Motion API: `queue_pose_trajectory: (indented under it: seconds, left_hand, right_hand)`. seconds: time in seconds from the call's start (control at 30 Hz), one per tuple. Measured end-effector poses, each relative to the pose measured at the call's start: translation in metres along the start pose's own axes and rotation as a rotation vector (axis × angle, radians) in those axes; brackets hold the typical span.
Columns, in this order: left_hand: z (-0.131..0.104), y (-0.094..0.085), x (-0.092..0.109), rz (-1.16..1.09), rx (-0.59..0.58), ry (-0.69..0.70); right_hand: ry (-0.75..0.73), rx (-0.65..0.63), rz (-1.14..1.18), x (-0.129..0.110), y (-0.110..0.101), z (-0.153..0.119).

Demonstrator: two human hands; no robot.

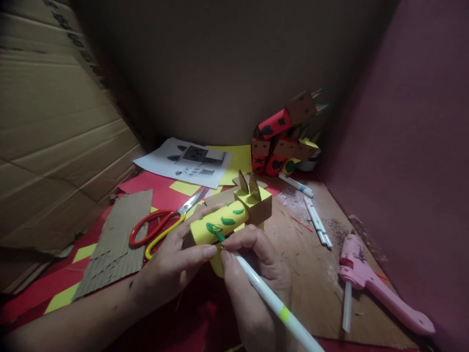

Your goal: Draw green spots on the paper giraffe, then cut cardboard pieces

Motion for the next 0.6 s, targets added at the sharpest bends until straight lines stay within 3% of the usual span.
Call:
queue_pose_trajectory:
  seconds: [0.17,0.27,0.43,0.6]
  left_hand:
    - [0.000,-0.003,0.000,0.031,0.015,0.004]
    - [0.000,-0.004,0.000,0.029,0.011,0.014]
    - [0.000,-0.002,-0.001,-0.004,0.005,0.002]
    - [-0.001,0.001,-0.001,-0.056,-0.006,-0.003]
  right_hand:
    - [-0.001,-0.027,0.003,-0.003,0.006,-0.001]
    - [0.000,-0.002,-0.001,-0.002,0.003,-0.001]
    - [0.002,-0.095,-0.001,0.005,0.003,-0.003]
    - [0.010,-0.087,-0.040,0.005,-0.001,-0.003]
Point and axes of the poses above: each hand's wrist, its own z-axis towards the middle knuckle, its own y-axis out of the palm, x = y × z, the point moved 9 cm from there along z, towards the middle knuckle, and after that the axes turned 9 degrees about z, right-handed, at the moved point
